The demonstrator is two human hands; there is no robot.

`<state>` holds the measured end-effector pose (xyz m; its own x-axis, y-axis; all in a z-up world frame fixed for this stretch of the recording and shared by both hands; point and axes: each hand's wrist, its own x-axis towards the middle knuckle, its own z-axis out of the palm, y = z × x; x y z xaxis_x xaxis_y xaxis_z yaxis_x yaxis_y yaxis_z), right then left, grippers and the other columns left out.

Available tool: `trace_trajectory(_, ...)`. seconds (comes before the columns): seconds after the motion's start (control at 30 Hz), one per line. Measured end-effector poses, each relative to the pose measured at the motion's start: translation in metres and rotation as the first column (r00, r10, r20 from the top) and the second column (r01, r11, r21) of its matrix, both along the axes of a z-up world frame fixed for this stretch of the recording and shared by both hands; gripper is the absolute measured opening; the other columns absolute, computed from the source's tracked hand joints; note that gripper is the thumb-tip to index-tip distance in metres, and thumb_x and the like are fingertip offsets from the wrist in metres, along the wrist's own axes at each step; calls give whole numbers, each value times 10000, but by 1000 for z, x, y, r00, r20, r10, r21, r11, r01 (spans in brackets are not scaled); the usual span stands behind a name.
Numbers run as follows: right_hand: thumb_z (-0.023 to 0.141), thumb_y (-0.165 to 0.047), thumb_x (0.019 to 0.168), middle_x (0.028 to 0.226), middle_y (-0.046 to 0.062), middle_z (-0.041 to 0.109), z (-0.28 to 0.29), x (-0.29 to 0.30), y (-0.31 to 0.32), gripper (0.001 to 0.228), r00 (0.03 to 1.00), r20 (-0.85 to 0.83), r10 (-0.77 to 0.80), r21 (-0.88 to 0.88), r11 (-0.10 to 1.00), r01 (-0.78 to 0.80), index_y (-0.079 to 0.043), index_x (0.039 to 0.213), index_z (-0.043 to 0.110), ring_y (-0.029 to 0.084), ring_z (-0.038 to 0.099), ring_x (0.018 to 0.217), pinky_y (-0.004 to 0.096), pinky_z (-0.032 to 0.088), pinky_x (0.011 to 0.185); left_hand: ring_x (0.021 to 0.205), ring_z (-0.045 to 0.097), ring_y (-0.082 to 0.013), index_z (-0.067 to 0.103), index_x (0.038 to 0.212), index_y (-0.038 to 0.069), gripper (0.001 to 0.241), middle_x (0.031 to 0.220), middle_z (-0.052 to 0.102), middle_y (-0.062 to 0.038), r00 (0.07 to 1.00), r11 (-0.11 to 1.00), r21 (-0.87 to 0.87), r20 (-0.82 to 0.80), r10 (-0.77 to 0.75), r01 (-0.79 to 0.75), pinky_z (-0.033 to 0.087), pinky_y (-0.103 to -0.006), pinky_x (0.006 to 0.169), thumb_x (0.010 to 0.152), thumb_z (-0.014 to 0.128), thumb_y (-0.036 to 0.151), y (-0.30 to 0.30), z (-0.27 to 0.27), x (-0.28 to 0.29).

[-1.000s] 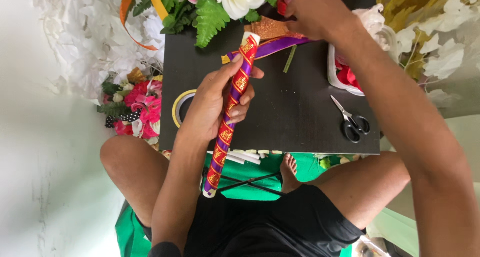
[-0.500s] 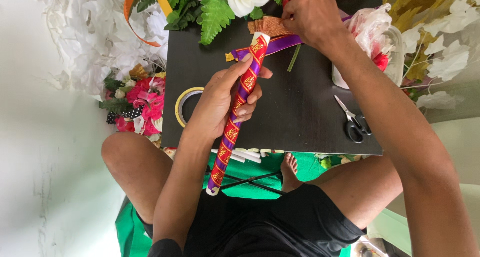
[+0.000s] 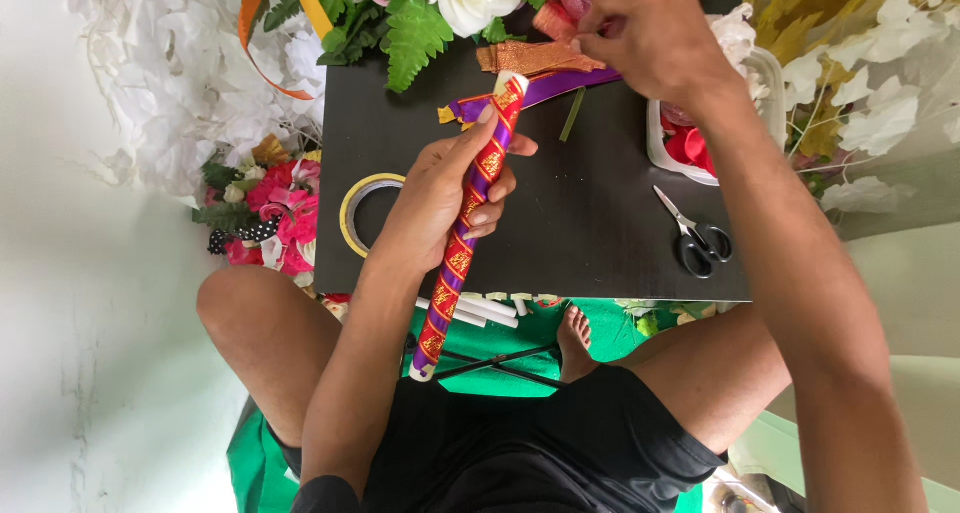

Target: The person wraps a decorative purple ribbon diagonally around a white tube, then secures a red and gold patterned ribbon over it using tape.

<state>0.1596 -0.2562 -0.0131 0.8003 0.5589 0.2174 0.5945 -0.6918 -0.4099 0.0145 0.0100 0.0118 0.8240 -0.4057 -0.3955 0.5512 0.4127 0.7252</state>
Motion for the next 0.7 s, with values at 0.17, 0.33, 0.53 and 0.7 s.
trace_trajectory(0.17,837,-116,1098,963,103,740,55,-66,16,159,967,-251,-44,232,967,104,2,1023,761,170,673,813,318,566,722,424,397,-89,671,1006,25,494,636,508,-60,997,996,78,66,-47,42,299,-237,409,975,560,505,-5,3,-4)
trace_trajectory(0.33,769,12,1065,815,58,674,73,-133,16,35,936,-347,-57,415,886,207,31,1093,760,45,410,587,197,320,497,473,468,-132,622,978,47,514,628,493,-50,981,931,344,98,-165,122,393,-279,440,971,486,543,-13,16,-12)
trace_trajectory(0.53,754,11,988,873,54,717,39,-167,-4,71,839,-544,19,581,730,360,29,1055,739,64,626,813,195,582,764,635,492,-99,687,978,102,496,679,459,-5,906,784,611,265,-331,108,385,-269,644,1018,436,527,-29,16,-23)
trace_trajectory(0.7,753,31,965,938,108,751,35,-181,-7,158,829,-558,20,608,690,393,30,1119,722,95,701,851,179,609,788,550,381,-235,598,952,107,421,606,400,-44,799,689,723,448,-402,-59,338,-383,584,1053,443,486,-42,9,-32)
